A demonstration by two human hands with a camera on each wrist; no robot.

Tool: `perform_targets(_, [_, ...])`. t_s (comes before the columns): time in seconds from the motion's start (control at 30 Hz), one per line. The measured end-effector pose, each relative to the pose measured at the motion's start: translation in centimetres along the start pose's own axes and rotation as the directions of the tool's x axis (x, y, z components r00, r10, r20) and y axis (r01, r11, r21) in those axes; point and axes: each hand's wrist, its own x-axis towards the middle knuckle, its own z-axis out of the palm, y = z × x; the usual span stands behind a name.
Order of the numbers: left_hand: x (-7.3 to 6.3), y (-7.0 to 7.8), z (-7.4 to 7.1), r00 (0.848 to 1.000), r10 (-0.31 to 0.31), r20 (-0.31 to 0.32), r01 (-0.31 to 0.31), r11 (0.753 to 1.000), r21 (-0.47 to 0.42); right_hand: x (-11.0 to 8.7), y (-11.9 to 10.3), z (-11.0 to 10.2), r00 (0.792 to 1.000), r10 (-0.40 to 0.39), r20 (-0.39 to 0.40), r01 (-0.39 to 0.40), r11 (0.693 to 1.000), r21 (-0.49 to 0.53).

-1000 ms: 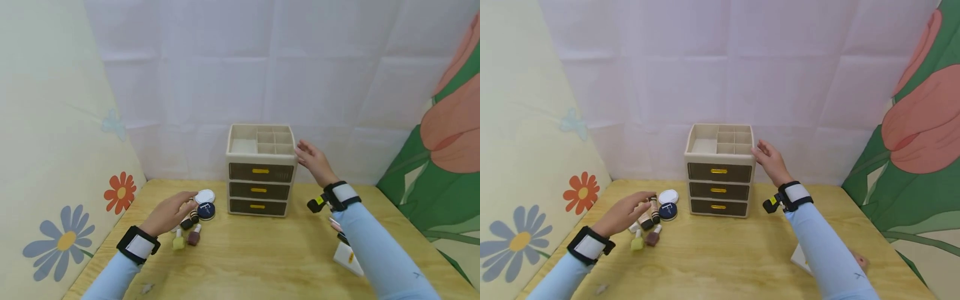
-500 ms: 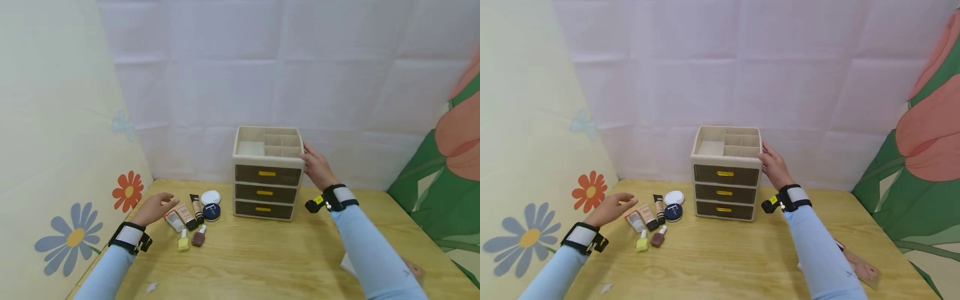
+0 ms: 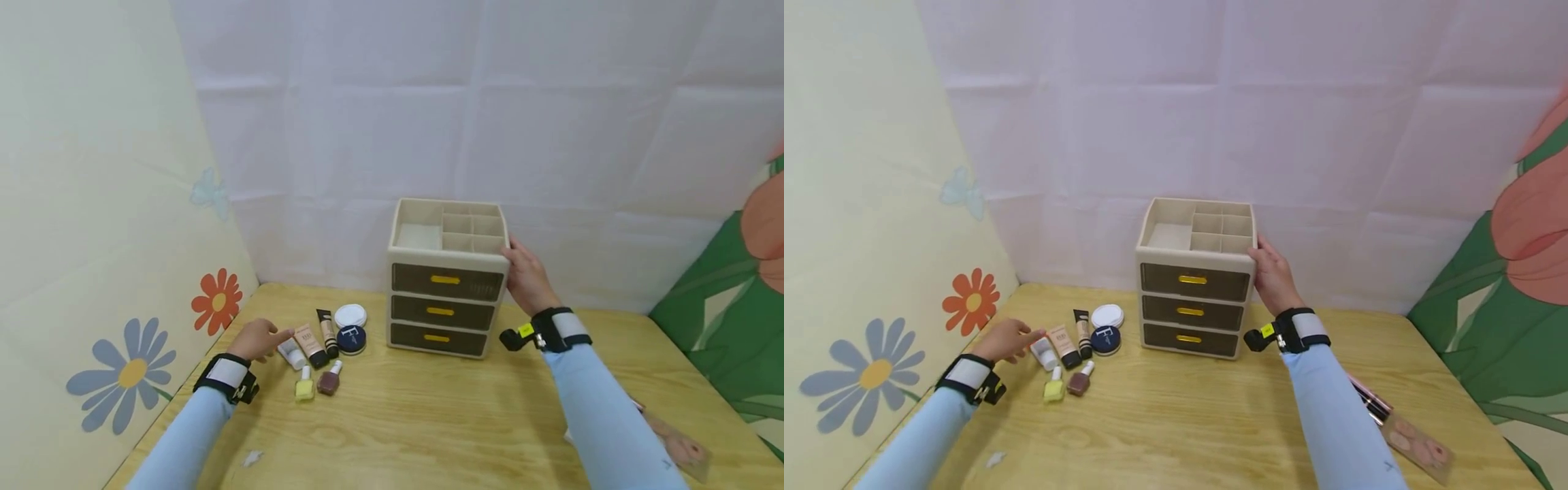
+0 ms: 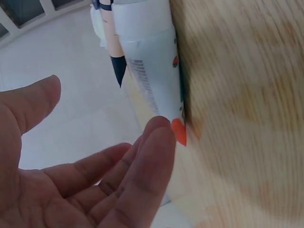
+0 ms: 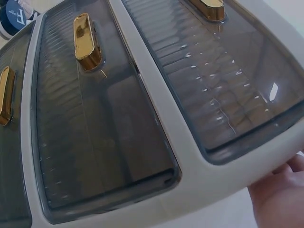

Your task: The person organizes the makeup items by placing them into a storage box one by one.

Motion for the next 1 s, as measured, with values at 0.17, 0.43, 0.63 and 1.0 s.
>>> perform_targets(0.17, [0.4,0.5,0.8,0.996,-0.085,0.018,0.085,0.996,0.003,-0.3,0.0,0.0,1.0,-0.01,-0.007,0.01,1.0,-0.009])
perform_targets(0.43, [1.9,0.2,2.6,0.99,-0.136,0.023,0.133,0.987,0.094,-0.7,0.1,0.1,1.0,-0.005,-0.024,0.004,0.998,-0.056])
perform_targets(0.63, [3.1,0.1,3.1,0.99,-0.143,0.01,0.14,0.982,0.126,-0.6,0.0,0.1,0.999,-0.004,-0.033,0.003,0.999,-0.044])
perform_targets(1.0, [2.9,0.4,2.8,0.992,-0.121,-0.029,0.123,0.984,0.129,-0.2,0.2,0.2,1.0,0.0,-0.026,0.0,1.0,-0.018])
